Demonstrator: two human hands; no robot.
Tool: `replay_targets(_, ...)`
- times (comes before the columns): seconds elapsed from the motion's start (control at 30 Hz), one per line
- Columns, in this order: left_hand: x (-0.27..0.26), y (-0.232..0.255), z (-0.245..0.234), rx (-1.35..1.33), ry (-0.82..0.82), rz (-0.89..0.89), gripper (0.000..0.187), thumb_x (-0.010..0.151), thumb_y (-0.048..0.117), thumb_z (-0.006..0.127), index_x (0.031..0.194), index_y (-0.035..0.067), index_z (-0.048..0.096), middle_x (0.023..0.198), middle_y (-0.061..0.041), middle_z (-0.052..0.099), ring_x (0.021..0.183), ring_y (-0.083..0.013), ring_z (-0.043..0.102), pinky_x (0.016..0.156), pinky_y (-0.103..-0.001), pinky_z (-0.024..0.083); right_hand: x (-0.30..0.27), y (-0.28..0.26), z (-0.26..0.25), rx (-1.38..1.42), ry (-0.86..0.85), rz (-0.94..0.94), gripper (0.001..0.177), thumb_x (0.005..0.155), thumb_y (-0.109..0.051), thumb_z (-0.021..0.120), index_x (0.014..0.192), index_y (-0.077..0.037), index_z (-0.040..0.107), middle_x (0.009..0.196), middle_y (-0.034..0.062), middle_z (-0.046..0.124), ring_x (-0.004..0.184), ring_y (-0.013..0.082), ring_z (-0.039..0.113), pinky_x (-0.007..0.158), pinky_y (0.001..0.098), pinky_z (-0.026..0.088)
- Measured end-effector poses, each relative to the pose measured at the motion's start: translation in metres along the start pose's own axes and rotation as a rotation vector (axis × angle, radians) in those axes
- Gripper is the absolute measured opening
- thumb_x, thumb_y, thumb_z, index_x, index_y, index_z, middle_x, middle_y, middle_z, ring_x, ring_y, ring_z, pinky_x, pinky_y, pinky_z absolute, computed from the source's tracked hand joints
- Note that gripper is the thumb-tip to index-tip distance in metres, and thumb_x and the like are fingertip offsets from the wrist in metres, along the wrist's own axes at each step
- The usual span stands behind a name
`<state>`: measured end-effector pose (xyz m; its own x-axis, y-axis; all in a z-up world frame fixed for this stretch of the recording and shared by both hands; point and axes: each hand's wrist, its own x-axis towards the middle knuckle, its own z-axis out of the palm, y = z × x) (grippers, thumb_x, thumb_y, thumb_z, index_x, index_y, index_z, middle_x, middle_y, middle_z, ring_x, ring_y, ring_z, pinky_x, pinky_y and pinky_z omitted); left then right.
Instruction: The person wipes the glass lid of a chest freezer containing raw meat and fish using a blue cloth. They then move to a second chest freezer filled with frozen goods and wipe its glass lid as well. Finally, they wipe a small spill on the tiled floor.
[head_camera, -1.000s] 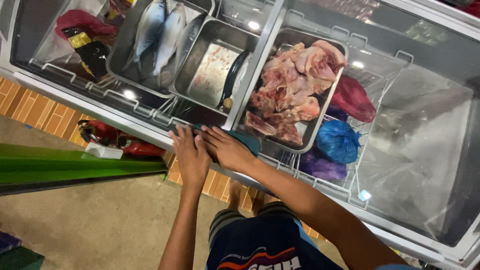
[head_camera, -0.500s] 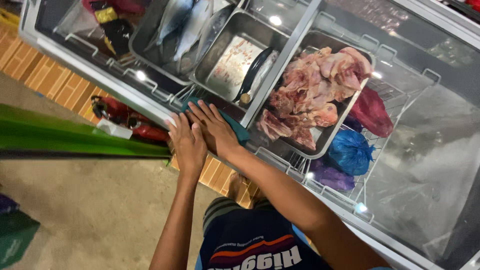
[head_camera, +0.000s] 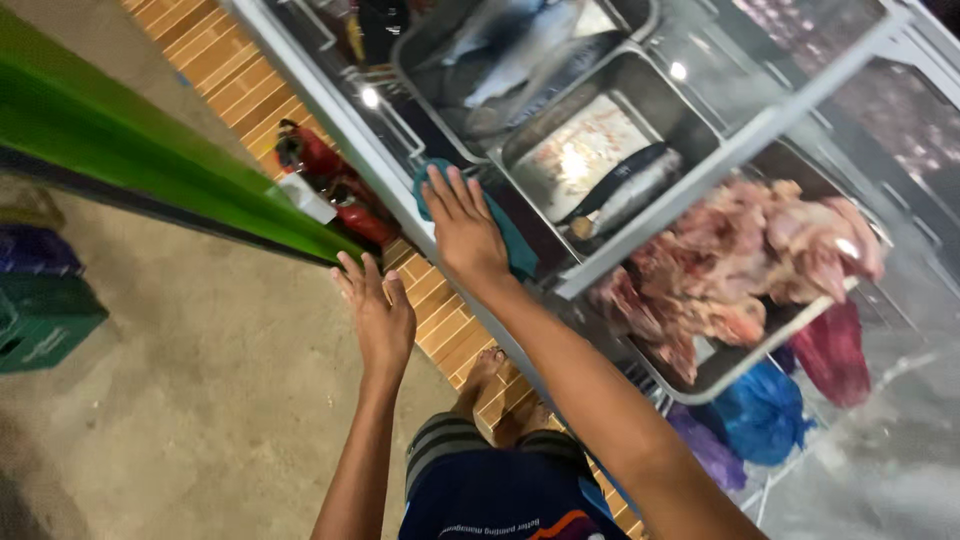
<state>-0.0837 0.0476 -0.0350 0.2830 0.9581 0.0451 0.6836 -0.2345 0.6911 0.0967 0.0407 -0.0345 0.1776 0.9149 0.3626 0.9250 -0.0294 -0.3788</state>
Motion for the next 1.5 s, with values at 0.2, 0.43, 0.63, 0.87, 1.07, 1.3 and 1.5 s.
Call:
replay_targets(0.2,0.013,0.005,-0.006,-0.049,-0.048,-0.108,0.056,0.108,0.034,0.045,0.157,0.007,0.041,0.169,-0.026,0.012,0.157,-0.0465,0.003,0.122,-0.056,0.018,-0.042,-0.007,-0.023,-0.037,-0.033,0.006,0.047,0.104,-0.013,0.054,0.149,0.001,0.048,0.162,0.0207,0.04,0.153,0.0382,0.034,0.126,0.054,0.025)
replay_targets(0.43,0.05,0.012,0.001,-0.04,-0.028,-0.118,0.059,0.106,0.032,0.043,0.159,0.007,0.036,0.169,-0.025,0.01,0.157,-0.0424,0.001,0.124,-0.054,0.016,0.019,-0.011,-0.003,0.01,-0.054,0.027,0.05,0.098,-0.012,0.054,0.147,0.002,0.05,0.16,0.0187,0.042,0.151,0.0379,0.034,0.125,0.053,0.023)
replay_targets(0.63,0.06,0.009,-0.011,-0.089,0.004,-0.188,0.057,0.107,0.03,0.042,0.157,0.005,0.036,0.169,-0.023,0.013,0.157,-0.0413,0.002,0.124,-0.052,0.014,0.084,-0.005,0.035,0.034,-0.032,-0.015,0.054,0.096,-0.008,0.054,0.148,0.002,0.049,0.163,0.0191,0.038,0.153,0.0381,0.031,0.127,0.0514,0.02)
replay_targets(0.87,0.028,-0.015,-0.043,-0.042,0.127,-0.222,0.058,0.108,0.028,0.042,0.158,0.0,0.035,0.169,-0.023,0.019,0.159,-0.0401,0.008,0.127,-0.053,0.007,0.106,0.014,0.066,-0.076,-0.085,-0.136,0.063,0.089,-0.004,0.055,0.151,0.004,0.046,0.164,0.0231,0.033,0.154,0.0407,0.027,0.127,0.0533,0.016)
replay_targets(1.07,-0.028,-0.033,-0.067,-0.053,0.199,-0.335,0.059,0.108,0.027,0.04,0.16,0.0,0.029,0.169,-0.021,0.019,0.159,-0.0391,0.006,0.125,-0.054,0.002,0.081,0.025,0.061,-0.088,-0.067,-0.174,0.063,0.092,0.003,0.053,0.154,0.004,0.045,0.167,0.0231,0.032,0.156,0.0406,0.027,0.128,0.0532,0.015)
replay_targets(1.3,-0.122,-0.034,-0.066,-0.076,0.279,-0.446,0.06,0.107,0.029,0.04,0.159,-0.001,0.03,0.168,-0.022,0.021,0.158,-0.0389,0.007,0.125,-0.053,0.004,0.011,0.014,0.016,-0.032,-0.069,-0.261,0.06,0.087,0.005,0.057,0.146,0.003,0.052,0.158,0.0225,0.043,0.144,0.0466,0.037,0.122,0.0545,0.024)
replay_targets(1.5,-0.173,-0.031,-0.056,-0.058,0.278,-0.461,0.061,0.107,0.032,0.041,0.158,-0.001,0.032,0.168,-0.021,0.023,0.158,-0.0381,0.009,0.125,-0.053,0.004,-0.04,-0.004,-0.009,-0.004,-0.086,-0.322,0.049,0.092,0.009,0.057,0.14,-0.002,0.059,0.153,0.0206,0.052,0.139,0.0474,0.048,0.117,0.051,0.041)
